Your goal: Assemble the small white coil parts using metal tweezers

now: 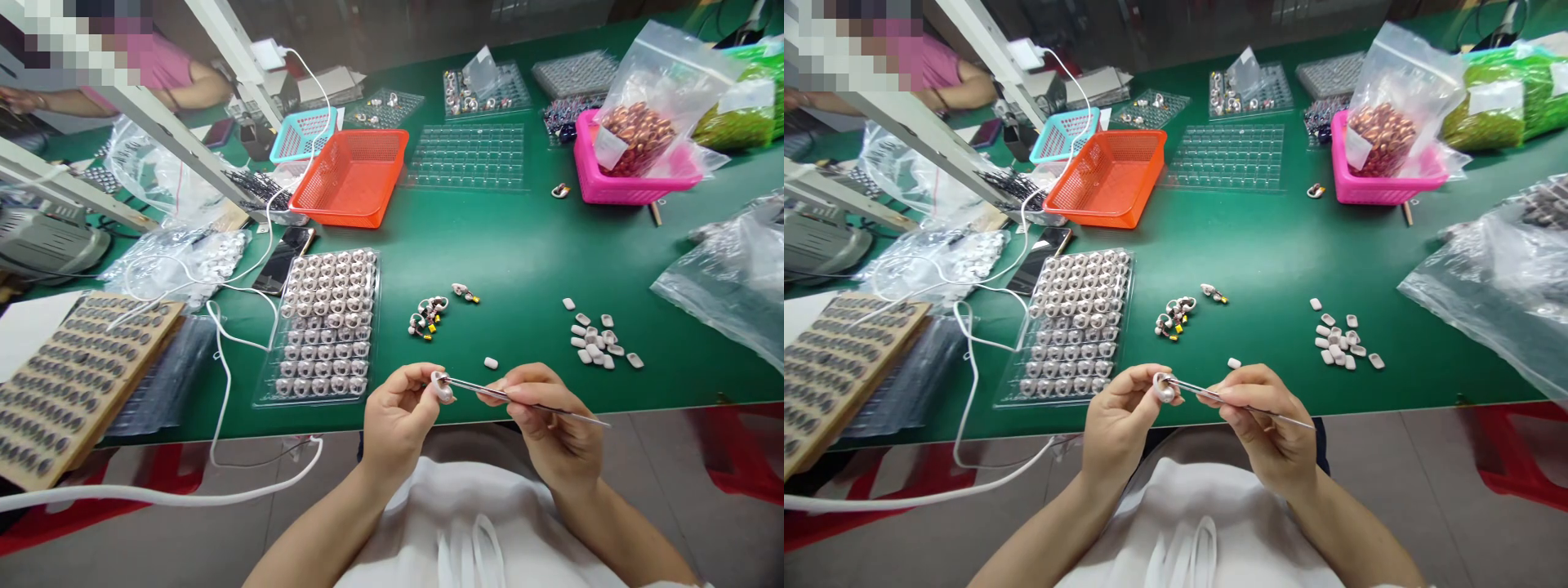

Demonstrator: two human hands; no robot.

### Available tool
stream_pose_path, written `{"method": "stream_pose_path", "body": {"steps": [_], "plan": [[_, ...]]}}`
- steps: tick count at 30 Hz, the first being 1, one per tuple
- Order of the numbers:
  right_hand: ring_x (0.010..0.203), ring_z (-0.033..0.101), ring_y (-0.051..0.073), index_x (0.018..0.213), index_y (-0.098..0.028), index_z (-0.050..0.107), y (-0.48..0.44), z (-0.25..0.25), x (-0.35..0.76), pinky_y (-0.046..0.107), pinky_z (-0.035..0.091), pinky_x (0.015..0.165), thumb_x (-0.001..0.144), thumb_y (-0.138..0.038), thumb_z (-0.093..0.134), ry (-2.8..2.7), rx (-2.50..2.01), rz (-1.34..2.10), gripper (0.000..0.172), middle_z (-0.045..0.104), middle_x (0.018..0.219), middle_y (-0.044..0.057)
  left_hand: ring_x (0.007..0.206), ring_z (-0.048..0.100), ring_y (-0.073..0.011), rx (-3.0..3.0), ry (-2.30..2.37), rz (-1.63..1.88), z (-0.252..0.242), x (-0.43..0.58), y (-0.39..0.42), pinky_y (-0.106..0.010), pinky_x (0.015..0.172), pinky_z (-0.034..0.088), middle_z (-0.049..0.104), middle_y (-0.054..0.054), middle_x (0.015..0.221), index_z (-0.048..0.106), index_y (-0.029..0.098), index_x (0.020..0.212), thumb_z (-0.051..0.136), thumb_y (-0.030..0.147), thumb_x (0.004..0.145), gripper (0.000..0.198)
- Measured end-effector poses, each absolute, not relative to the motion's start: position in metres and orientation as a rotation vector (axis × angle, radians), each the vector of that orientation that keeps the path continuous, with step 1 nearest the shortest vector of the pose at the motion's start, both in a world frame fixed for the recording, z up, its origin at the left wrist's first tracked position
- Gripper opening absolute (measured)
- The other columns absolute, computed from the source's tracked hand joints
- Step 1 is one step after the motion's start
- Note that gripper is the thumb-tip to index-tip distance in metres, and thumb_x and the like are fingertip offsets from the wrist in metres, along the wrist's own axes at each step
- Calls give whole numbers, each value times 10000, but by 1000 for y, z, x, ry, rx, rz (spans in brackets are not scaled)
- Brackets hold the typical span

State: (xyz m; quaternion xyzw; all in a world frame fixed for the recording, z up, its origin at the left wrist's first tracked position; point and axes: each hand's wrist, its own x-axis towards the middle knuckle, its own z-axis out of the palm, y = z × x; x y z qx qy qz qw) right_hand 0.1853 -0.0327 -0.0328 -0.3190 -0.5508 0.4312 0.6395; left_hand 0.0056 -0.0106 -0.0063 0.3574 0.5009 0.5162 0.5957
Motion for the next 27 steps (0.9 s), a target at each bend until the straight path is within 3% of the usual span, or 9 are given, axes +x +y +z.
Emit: {"method": "stream_pose_path", "body": {"steps": [16,27], "plan": [[910,706,213,1153,-248,691,-31,-36,183,400,677,753,966,-79,559,-1200,-726,1036,285,653,1030,68,602,688,-120,829,1223,1167,-5,6,-11,-196,611,570,731,-5,686,756,150,855,795,228,757,132],[973,721,232,1278,-263,661,-30,-42,194,364,655,781,902,-4,606,-1602,-663,782,460,702,1134,84,600,677,-126,845,1262,1094,-1,5,-9,-205,602,561,726,-21,697,762,136,864,786,255,760,159]]}}
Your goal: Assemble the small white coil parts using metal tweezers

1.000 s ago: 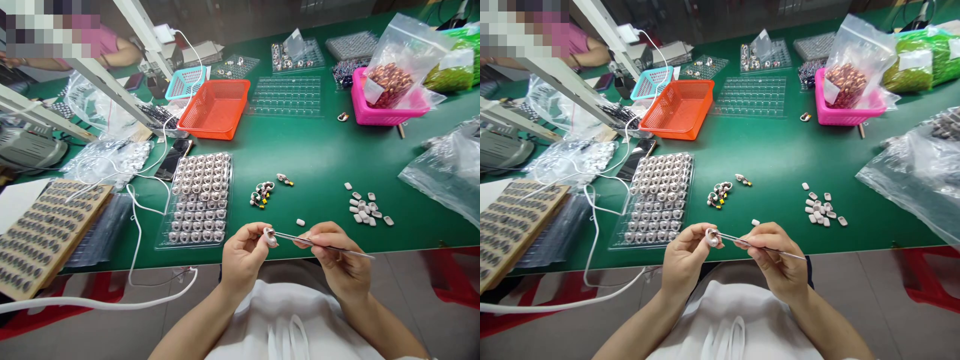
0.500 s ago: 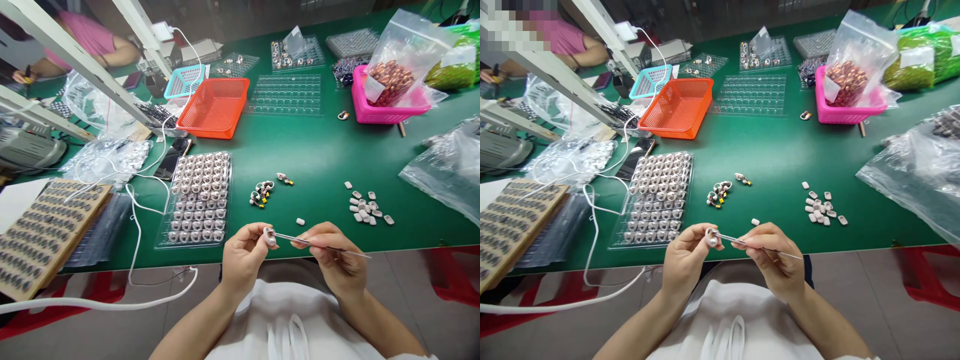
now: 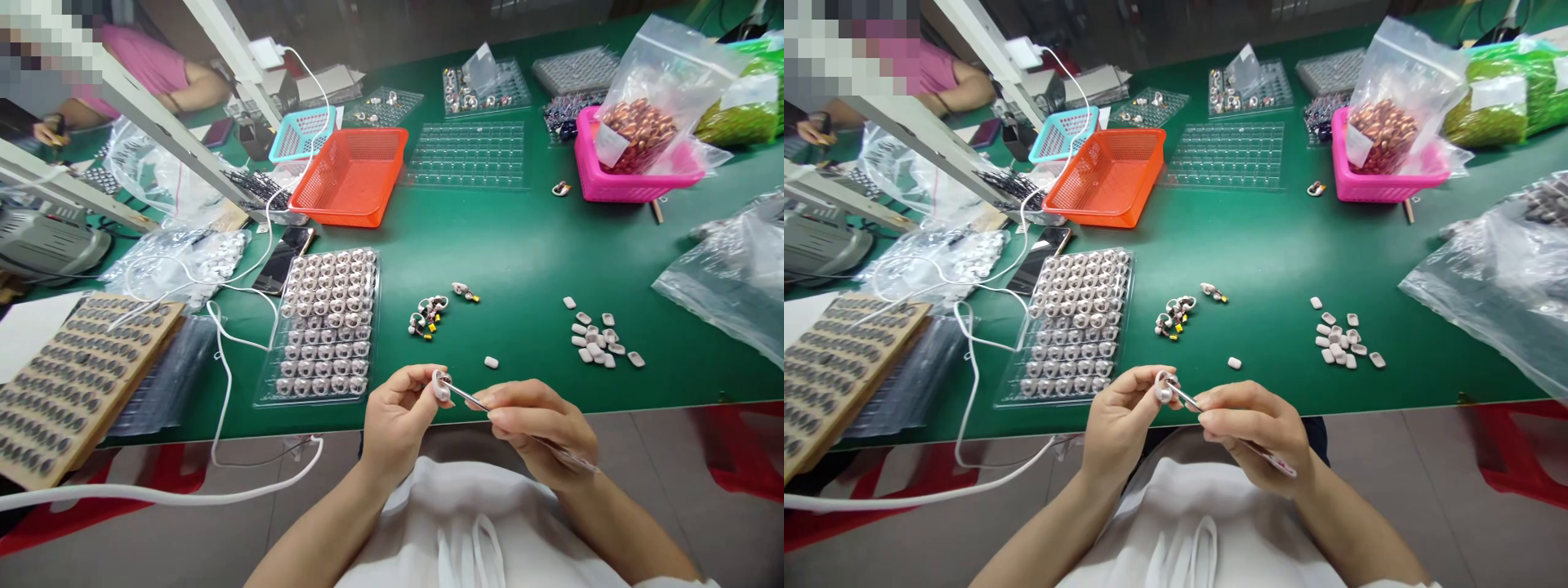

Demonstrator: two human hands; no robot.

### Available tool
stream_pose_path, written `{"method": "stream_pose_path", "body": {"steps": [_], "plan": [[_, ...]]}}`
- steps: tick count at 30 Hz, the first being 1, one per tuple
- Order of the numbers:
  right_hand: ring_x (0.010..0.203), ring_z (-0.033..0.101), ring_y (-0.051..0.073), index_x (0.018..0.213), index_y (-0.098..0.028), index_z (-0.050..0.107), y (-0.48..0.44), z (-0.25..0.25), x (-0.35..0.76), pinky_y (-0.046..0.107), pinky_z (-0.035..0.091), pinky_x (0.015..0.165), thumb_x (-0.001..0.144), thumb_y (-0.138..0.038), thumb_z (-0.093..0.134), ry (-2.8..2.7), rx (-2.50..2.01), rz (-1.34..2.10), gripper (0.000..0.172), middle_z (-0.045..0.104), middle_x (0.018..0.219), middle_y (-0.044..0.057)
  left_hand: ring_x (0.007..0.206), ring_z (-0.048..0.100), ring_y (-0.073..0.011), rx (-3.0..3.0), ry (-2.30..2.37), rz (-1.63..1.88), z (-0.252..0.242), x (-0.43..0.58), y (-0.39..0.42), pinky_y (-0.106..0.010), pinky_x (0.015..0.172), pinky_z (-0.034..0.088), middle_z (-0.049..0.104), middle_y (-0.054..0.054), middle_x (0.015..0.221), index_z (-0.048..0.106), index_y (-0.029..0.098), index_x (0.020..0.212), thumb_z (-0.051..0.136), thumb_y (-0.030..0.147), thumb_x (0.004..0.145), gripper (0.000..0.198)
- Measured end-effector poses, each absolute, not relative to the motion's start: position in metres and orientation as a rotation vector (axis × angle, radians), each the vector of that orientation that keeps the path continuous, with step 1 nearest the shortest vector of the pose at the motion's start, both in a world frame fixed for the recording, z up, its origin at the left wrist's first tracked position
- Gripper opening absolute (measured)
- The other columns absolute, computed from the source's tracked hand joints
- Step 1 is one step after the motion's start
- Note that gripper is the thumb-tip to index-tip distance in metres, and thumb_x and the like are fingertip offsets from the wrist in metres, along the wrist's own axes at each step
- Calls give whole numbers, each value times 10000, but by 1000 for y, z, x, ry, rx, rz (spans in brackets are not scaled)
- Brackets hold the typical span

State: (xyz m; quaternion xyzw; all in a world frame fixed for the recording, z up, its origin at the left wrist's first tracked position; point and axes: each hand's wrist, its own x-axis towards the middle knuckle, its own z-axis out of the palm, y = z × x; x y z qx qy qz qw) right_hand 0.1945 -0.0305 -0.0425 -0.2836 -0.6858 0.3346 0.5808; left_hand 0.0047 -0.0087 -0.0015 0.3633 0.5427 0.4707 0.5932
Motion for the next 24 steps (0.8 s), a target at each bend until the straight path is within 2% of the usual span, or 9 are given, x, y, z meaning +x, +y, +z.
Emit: {"method": "stream_pose_path", "body": {"steps": [6,13,16,18,20,22,24], "plan": [[921,712,236,1164,-252,702,-29,-41,187,421,661,759,957,-78,574,-1302,-709,1027,299,683,1043,82,592,664,-114,846,1276,1099,-1,5,-10,-195,591,555,714,-11,712,759,141,845,769,238,765,126],[805,698,205,1038,-251,727,-18,-42,183,362,627,684,967,-195,622,-1066,-683,1209,138,669,901,49,556,611,-104,908,1277,1067,3,5,-8,-200,552,513,691,-11,714,740,132,786,752,220,749,97],[827,680,217,1016,-245,719,-16,-38,186,402,588,764,994,-252,585,-1070,-715,1135,136,673,884,51,555,587,-94,919,1264,1060,2,4,-8,-193,550,495,675,-5,705,730,137,772,737,207,759,72],[861,670,231,1000,-234,709,-16,-34,189,425,559,811,1030,-292,507,-1077,-732,1102,212,665,884,59,564,585,-97,924,1250,1053,1,3,-9,-197,557,496,669,-6,702,730,140,782,729,215,775,76],[830,659,223,1009,-229,696,-17,-29,190,396,552,760,1054,-300,439,-1115,-775,1104,271,649,877,59,572,587,-105,932,1239,1056,1,3,-10,-204,560,500,669,-10,705,733,142,799,730,231,785,91],[734,629,187,1036,-232,684,-18,-24,188,333,535,669,1057,-285,428,-1214,-875,1115,262,629,850,44,575,588,-111,935,1230,1066,3,5,-10,-210,562,506,674,-15,702,734,143,801,735,254,790,111],[684,605,167,1057,-237,684,-20,-21,184,298,524,641,1044,-274,460,-1374,-990,1119,227,628,835,31,587,597,-120,931,1223,1078,5,10,-13,-218,580,521,685,-24,697,734,144,788,729,283,800,140]]}}
